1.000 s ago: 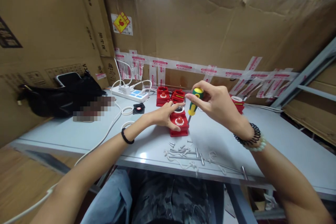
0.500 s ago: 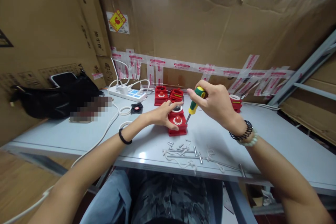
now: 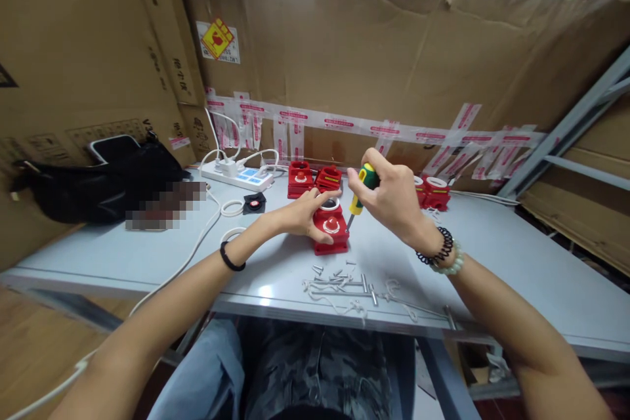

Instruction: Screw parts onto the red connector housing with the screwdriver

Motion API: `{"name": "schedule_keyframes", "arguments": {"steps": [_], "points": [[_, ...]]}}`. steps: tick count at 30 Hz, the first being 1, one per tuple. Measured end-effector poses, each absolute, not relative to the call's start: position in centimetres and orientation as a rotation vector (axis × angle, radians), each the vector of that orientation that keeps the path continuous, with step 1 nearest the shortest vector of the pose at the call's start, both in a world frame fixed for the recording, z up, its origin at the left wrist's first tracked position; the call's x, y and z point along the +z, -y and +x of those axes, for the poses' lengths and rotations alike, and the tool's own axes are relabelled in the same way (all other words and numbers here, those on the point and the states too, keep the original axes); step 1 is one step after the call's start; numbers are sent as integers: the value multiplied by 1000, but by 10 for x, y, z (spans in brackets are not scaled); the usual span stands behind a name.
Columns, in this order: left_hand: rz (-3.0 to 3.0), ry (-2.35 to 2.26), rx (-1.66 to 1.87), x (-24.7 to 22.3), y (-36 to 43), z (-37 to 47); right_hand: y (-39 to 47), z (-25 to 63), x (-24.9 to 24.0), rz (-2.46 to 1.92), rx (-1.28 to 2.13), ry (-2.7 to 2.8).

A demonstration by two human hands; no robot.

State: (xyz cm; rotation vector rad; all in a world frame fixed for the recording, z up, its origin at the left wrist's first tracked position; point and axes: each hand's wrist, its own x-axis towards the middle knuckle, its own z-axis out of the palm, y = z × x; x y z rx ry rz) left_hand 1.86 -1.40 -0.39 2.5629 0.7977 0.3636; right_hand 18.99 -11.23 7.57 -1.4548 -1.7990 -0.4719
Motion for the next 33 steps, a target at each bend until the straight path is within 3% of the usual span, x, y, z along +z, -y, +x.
{"name": "schedule_keyframes", "arguments": {"steps": [3,8,10,21,33], "points": [[2567,-797,379,-4,14,19,113,191,77,-1441,-433,1868],[2581,-801,390,-4,13,19,120,208,97,-1161,280,2245],[2583,-795,392,-5,12,19,120,211,100,-1127,390,2289],[2670,-870,355,-2,17,18,104,194,71,-1312,-261,1766],[2807,-1371,608,-13,49,37,82,190,61,-1310,-556,1729]]}}
